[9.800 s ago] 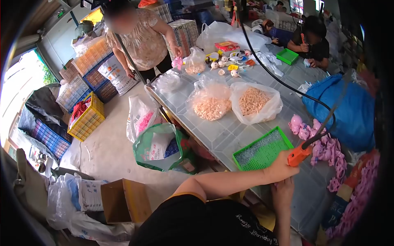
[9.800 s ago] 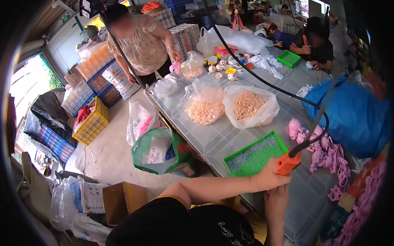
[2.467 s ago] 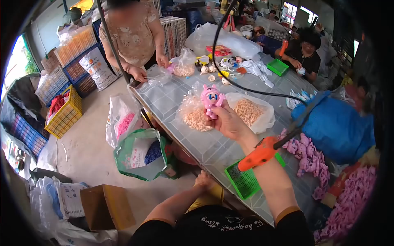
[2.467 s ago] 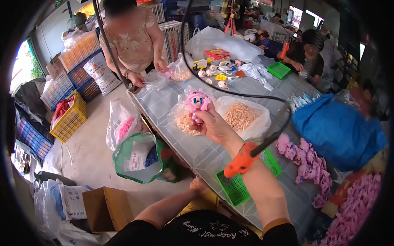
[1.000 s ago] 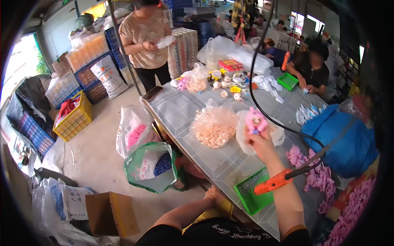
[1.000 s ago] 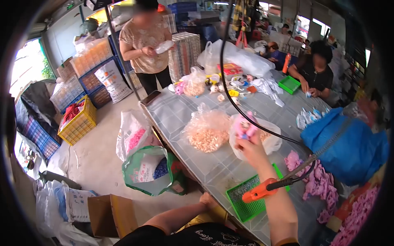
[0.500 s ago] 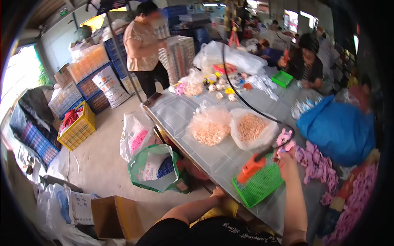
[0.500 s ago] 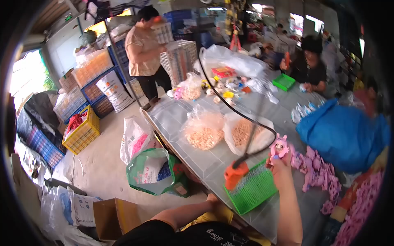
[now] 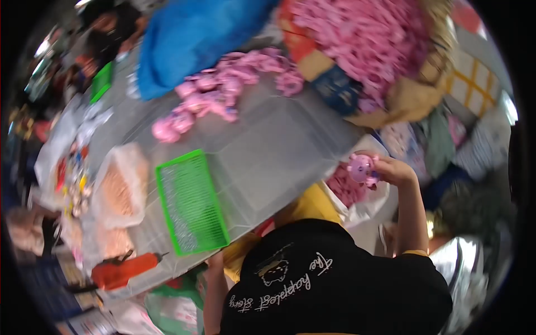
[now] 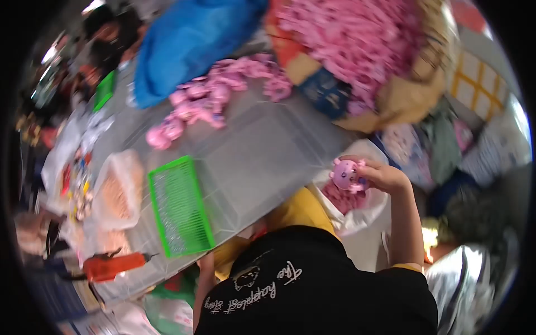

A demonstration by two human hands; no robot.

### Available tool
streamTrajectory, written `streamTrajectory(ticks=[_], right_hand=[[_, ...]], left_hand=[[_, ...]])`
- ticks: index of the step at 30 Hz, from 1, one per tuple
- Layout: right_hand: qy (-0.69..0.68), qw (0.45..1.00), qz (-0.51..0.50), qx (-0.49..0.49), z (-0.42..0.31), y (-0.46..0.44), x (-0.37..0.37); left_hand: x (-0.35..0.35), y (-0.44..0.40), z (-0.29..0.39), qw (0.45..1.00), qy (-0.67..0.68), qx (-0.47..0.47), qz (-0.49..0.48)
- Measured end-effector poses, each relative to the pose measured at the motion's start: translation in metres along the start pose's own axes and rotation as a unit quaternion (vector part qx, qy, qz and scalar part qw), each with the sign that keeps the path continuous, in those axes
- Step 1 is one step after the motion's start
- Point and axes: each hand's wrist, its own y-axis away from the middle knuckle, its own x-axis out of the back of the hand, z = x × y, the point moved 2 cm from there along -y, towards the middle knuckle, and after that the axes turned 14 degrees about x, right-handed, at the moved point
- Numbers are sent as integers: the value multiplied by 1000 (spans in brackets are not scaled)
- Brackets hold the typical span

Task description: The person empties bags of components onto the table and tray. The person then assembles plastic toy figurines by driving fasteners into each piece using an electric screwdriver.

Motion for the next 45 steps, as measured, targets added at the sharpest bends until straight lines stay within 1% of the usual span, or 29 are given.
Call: streamTrajectory(ticks=[1, 2, 4, 7, 9, 11, 12, 13, 15, 16, 18, 19, 20, 21, 22, 23, 25, 27, 28, 30, 31, 32, 33, 35, 37, 40, 42, 44, 45], right_hand=[[87, 992, 26, -86, 20, 24, 11], [90, 978, 71, -173, 27, 39, 9], [125, 959, 143, -211, 70, 59, 11], [35, 953, 221, -207, 171, 64, 29], [43, 929, 287, -230, 226, 59, 42], [37, 914, 321, -246, 240, 33, 42], [73, 920, 313, -222, 250, 25, 46], [147, 926, 294, -183, 256, 22, 51], [298, 913, 260, -102, 263, 16, 60], [341, 905, 241, -76, 259, 16, 62], [372, 908, 173, -80, 245, -1, 60], [361, 918, 125, -104, 230, -1, 60], [309, 940, 53, -135, 198, -7, 48], [248, 956, -18, -156, 162, -12, 34], [190, 967, -88, -145, 123, -18, 18], [150, 972, -150, -104, 83, -24, 0], [125, 961, -241, 51, 0, -47, -42], [112, 918, -305, 228, -66, -66, -81], [49, 907, -275, 314, -81, -70, -96], [-89, 857, -197, 468, -102, -70, -120], [-140, 826, -174, 518, -113, -68, -126], [-179, 796, -177, 550, -127, -61, -132], [-210, 767, -188, 576, -141, -54, -140], [-254, 716, -239, 604, -166, -37, -160], [-272, 685, -291, 610, -187, -20, -182], [-260, 680, -338, 596, -201, 0, -208], [-253, 680, -333, 602, -200, 2, -224], [-319, 572, -249, 713, -192, -10, -244], [-335, 537, -230, 740, -193, -15, -252]], left_hand=[[2, -5, 1, 1000, 3, -1, 4], [4, -9, 4, 1000, 2, -4, 6], [5, -16, 12, 1000, 1, -11, 7], [1, -23, 18, 1000, 2, -17, 2], [-1, -27, 18, 1000, 8, -16, 3], [-4, -27, 10, 1000, 19, -11, 6], [-6, -27, 8, 1000, 25, -11, 7], [-8, -24, 6, 999, 33, -8, 5], [-14, -17, 6, 999, 53, -9, -7], [-19, -13, 4, 997, 70, -13, -13], [-27, -7, -2, 992, 121, -29, -20], [-28, -5, -7, 985, 160, -52, -29], [-24, 0, -13, 978, 190, -75, -38], [-18, 8, -19, 975, 195, -94, -43], [-7, 19, -25, 977, 176, -110, -46], [21, 45, -20, 987, 103, -117, -46], [83, 96, -8, 990, -44, -129, -44], [111, 117, -9, 980, -59, -69, -179], [117, 123, -10, 966, -62, -39, -247], [117, 128, -6, 978, -75, -44, -190], [112, 125, -6, 983, -68, -55, -159], [115, 125, 4, 987, -63, -69, -128], [115, 129, 16, 989, -64, -59, -117], [102, 128, 31, 986, -36, -81, -142], [90, 125, 42, 978, 10, -114, -172], [87, 128, 55, 979, -3, -90, -185], [82, 124, 50, 981, -4, -110, -163], [82, 120, 46, 981, -15, -121, -152], [81, 117, 46, 980, -18, -127, -153]])
